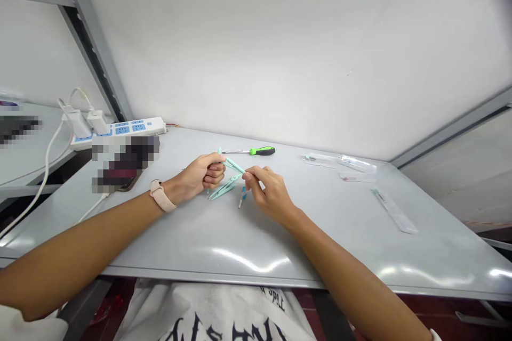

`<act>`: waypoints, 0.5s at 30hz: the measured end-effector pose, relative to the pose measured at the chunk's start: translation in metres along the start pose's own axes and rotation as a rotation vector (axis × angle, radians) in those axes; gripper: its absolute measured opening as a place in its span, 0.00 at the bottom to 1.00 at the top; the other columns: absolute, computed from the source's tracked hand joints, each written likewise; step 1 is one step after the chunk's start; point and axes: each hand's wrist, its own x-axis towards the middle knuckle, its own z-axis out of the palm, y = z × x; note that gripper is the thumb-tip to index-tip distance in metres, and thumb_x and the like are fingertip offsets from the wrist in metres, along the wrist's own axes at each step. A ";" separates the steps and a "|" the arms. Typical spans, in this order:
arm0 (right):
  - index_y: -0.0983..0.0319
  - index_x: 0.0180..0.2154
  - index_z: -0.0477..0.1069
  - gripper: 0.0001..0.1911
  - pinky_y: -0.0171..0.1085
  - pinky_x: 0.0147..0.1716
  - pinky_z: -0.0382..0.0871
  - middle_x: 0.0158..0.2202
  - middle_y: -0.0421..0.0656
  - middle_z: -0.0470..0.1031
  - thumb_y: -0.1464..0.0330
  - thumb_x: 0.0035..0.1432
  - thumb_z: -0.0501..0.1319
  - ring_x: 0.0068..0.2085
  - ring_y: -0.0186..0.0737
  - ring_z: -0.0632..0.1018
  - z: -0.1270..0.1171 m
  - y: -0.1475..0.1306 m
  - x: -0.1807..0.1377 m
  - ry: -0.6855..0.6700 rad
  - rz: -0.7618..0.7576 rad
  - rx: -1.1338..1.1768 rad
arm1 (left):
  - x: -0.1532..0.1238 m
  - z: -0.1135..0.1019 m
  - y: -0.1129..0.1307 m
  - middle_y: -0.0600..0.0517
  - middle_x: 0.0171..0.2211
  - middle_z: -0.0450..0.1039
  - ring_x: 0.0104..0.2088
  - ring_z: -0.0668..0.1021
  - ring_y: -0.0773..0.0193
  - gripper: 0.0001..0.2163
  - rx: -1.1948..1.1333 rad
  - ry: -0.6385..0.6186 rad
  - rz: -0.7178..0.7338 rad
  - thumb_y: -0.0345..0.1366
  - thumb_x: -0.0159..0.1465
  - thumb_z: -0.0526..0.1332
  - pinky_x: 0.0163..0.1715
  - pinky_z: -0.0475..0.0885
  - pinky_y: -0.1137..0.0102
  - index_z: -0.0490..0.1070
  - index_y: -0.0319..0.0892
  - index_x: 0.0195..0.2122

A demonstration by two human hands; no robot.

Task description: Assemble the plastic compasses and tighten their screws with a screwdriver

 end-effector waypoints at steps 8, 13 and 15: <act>0.57 0.34 0.67 0.16 0.39 0.38 0.65 0.25 0.38 0.75 0.68 0.74 0.47 0.26 0.38 0.70 -0.003 -0.004 0.001 -0.046 0.032 0.037 | 0.000 0.000 0.000 0.60 0.20 0.41 0.19 0.49 0.72 0.22 0.005 -0.030 0.022 0.42 0.62 0.61 0.18 0.48 0.74 0.49 0.44 0.19; 0.57 0.34 0.67 0.15 0.40 0.37 0.66 0.24 0.38 0.75 0.69 0.73 0.48 0.27 0.39 0.70 -0.004 -0.006 0.001 -0.066 0.063 0.038 | 0.000 0.000 0.000 0.59 0.20 0.41 0.19 0.49 0.72 0.23 0.003 -0.033 0.017 0.42 0.64 0.61 0.17 0.49 0.74 0.49 0.44 0.19; 0.57 0.34 0.67 0.15 0.40 0.37 0.66 0.25 0.39 0.75 0.68 0.73 0.48 0.27 0.39 0.71 -0.004 -0.006 0.001 -0.071 0.071 0.037 | 0.000 0.000 0.000 0.59 0.20 0.41 0.19 0.49 0.72 0.23 0.004 -0.030 0.011 0.43 0.64 0.61 0.17 0.49 0.74 0.49 0.44 0.19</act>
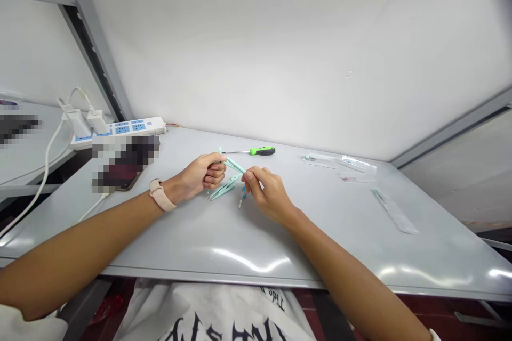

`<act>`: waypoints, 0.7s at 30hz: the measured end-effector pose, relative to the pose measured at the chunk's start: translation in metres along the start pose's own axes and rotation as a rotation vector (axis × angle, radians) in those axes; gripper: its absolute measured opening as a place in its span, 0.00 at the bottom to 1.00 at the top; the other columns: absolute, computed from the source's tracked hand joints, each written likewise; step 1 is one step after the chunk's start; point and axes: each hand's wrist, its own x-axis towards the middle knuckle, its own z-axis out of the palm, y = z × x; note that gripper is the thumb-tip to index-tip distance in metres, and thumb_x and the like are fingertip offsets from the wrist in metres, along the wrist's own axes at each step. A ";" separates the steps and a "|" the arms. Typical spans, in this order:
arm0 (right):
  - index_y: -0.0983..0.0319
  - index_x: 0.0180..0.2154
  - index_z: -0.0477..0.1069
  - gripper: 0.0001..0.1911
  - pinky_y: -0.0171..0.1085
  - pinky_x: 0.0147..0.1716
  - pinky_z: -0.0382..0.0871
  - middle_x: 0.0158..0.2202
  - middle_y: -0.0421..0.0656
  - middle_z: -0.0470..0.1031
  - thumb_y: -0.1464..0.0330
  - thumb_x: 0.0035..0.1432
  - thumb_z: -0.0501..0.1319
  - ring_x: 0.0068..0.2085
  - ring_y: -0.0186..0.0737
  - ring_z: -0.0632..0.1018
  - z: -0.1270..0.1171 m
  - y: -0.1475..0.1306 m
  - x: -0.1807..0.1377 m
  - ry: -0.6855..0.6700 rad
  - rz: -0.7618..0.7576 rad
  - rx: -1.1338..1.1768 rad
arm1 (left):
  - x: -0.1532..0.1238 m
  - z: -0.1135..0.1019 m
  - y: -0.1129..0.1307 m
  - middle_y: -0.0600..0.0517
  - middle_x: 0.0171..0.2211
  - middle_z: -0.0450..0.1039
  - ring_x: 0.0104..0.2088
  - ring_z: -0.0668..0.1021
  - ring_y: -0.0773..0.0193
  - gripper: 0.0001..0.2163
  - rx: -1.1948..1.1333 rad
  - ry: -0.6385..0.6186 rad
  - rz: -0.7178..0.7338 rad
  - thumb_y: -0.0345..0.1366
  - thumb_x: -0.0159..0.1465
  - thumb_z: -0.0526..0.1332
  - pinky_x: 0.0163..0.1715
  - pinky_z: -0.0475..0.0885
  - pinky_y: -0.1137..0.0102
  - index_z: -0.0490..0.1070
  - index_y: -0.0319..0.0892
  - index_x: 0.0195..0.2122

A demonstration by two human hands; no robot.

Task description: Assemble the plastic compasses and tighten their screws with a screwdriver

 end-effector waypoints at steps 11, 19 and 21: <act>0.57 0.34 0.68 0.15 0.41 0.37 0.66 0.25 0.38 0.75 0.67 0.74 0.49 0.27 0.39 0.71 0.001 0.003 0.000 0.086 0.006 -0.024 | 0.001 0.002 -0.002 0.55 0.22 0.59 0.21 0.64 0.69 0.17 0.007 0.020 0.013 0.46 0.65 0.63 0.20 0.61 0.74 0.64 0.41 0.25; 0.57 0.32 0.69 0.17 0.41 0.36 0.65 0.24 0.39 0.74 0.62 0.74 0.50 0.27 0.39 0.72 -0.002 0.002 0.002 0.267 0.099 -0.007 | 0.003 -0.003 -0.008 0.51 0.30 0.73 0.34 0.75 0.63 0.12 0.281 0.129 0.208 0.44 0.61 0.68 0.37 0.69 0.68 0.77 0.39 0.34; 0.57 0.33 0.71 0.17 0.41 0.36 0.66 0.23 0.39 0.74 0.62 0.74 0.51 0.26 0.39 0.72 -0.002 0.002 0.002 0.293 0.113 -0.006 | 0.002 -0.003 -0.009 0.49 0.32 0.75 0.34 0.75 0.64 0.14 0.338 0.111 0.223 0.47 0.61 0.69 0.37 0.69 0.68 0.78 0.38 0.32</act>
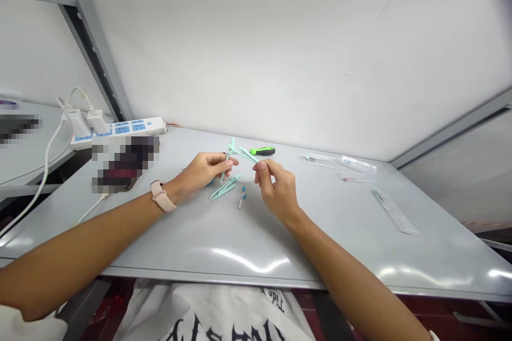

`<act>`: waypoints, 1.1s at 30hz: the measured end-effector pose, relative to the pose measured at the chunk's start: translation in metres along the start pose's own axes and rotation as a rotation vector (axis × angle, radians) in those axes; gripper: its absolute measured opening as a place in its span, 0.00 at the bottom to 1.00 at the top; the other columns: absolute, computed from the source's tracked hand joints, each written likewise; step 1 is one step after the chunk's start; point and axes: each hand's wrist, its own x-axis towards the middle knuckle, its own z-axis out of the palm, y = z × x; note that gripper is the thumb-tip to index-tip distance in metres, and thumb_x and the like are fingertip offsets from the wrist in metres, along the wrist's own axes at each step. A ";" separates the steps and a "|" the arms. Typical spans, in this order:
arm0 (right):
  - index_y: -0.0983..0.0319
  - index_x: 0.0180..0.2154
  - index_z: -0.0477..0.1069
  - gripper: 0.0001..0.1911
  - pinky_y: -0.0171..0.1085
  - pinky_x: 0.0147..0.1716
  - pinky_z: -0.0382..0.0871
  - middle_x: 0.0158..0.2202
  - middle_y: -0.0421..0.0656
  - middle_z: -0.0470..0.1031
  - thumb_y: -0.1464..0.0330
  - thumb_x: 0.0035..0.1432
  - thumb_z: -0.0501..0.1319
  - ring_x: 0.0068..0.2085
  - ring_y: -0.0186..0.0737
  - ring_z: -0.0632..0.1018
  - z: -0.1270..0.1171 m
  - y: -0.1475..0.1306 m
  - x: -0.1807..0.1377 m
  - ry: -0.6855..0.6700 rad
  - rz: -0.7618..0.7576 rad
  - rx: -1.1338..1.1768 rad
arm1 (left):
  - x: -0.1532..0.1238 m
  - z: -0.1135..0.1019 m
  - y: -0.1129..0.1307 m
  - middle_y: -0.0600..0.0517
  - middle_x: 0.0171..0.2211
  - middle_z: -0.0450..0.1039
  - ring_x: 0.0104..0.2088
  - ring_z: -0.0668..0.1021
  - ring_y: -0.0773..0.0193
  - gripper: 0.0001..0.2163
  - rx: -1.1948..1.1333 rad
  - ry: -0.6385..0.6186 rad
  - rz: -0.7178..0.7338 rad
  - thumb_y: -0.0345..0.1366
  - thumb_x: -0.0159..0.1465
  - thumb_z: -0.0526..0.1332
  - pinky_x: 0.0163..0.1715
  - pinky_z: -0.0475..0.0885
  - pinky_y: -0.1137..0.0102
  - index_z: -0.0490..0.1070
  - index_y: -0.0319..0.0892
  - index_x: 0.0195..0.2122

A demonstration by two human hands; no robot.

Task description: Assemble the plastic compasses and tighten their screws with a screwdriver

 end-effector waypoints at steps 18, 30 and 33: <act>0.59 0.29 0.69 0.17 0.40 0.36 0.60 0.24 0.38 0.70 0.68 0.73 0.53 0.26 0.36 0.68 0.005 0.000 -0.002 -0.249 -0.268 -0.020 | 0.000 0.001 0.003 0.50 0.28 0.74 0.29 0.74 0.64 0.18 0.019 -0.062 0.009 0.52 0.62 0.67 0.34 0.70 0.68 0.75 0.39 0.31; 0.59 0.27 0.67 0.18 0.40 0.36 0.60 0.23 0.38 0.72 0.67 0.72 0.53 0.25 0.35 0.67 0.004 0.004 0.000 -0.195 -0.201 -0.050 | -0.002 -0.003 -0.008 0.55 0.16 0.61 0.22 0.63 0.64 0.20 0.695 0.037 0.117 0.40 0.65 0.61 0.26 0.53 0.67 0.60 0.44 0.16; 0.59 0.27 0.68 0.18 0.40 0.36 0.60 0.23 0.38 0.72 0.67 0.72 0.53 0.24 0.35 0.66 0.004 0.004 0.000 -0.194 -0.189 -0.060 | -0.002 -0.005 -0.008 0.54 0.16 0.65 0.22 0.65 0.63 0.19 0.726 0.040 0.111 0.42 0.64 0.63 0.26 0.54 0.67 0.65 0.44 0.16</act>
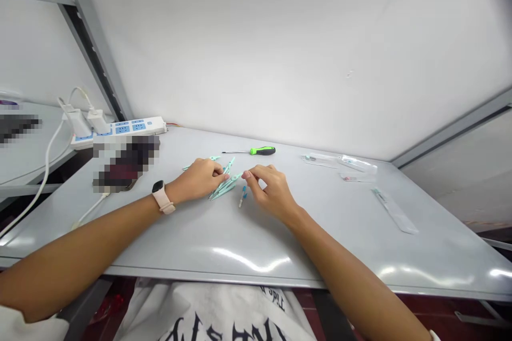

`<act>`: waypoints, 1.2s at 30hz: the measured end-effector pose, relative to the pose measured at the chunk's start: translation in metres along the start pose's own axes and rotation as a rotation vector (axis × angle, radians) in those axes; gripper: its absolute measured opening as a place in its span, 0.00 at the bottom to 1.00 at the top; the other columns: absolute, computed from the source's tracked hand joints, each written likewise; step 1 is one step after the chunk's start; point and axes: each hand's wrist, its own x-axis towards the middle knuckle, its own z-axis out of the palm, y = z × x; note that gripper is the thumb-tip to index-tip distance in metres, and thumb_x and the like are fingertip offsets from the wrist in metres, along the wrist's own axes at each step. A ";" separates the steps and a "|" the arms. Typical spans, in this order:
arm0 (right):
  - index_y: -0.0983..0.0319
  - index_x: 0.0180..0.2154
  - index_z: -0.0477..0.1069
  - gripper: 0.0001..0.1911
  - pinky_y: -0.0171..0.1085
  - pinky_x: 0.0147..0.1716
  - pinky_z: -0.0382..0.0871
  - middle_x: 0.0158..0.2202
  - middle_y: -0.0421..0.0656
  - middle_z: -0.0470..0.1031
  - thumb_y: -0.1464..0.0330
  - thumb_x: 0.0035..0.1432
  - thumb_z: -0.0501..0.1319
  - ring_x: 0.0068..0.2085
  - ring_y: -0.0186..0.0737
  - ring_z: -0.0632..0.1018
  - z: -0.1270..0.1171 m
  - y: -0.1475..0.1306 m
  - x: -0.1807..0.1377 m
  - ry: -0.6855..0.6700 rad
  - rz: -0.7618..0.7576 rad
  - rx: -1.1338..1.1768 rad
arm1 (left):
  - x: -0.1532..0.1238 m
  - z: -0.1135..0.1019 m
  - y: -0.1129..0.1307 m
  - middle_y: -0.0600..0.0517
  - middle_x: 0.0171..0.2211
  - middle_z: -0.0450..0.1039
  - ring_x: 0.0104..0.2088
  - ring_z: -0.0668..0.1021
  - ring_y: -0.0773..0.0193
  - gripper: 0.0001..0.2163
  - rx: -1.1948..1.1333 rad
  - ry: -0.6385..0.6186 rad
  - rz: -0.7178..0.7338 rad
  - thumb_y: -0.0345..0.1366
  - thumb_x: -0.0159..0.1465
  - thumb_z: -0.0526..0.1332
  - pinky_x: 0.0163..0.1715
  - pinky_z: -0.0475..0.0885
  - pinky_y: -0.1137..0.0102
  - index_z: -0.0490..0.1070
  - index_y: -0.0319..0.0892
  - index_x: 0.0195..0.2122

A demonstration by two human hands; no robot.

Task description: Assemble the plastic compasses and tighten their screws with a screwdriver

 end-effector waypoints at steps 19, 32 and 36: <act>0.61 0.44 0.71 0.21 0.50 0.52 0.65 0.46 0.49 0.78 0.51 0.60 0.67 0.44 0.49 0.77 -0.022 -0.007 0.005 -0.530 0.154 -0.141 | 0.001 -0.005 0.004 0.51 0.27 0.77 0.31 0.77 0.59 0.11 0.223 0.012 -0.045 0.41 0.63 0.62 0.34 0.67 0.66 0.69 0.43 0.26; 0.59 0.44 0.73 0.24 0.48 0.45 0.70 0.47 0.49 0.77 0.50 0.55 0.71 0.44 0.52 0.76 -0.026 -0.006 0.006 -0.601 0.177 -0.209 | -0.005 -0.018 0.011 0.41 0.42 0.79 0.41 0.80 0.43 0.15 0.666 -0.065 -0.216 0.49 0.68 0.52 0.34 0.69 0.59 0.69 0.43 0.40; 0.60 0.44 0.72 0.26 0.51 0.48 0.69 0.48 0.49 0.77 0.47 0.55 0.70 0.44 0.53 0.76 -0.026 -0.007 0.006 -0.614 0.200 -0.226 | -0.004 -0.019 0.009 0.39 0.44 0.79 0.42 0.81 0.42 0.19 0.695 -0.102 -0.232 0.52 0.67 0.51 0.36 0.71 0.57 0.70 0.43 0.42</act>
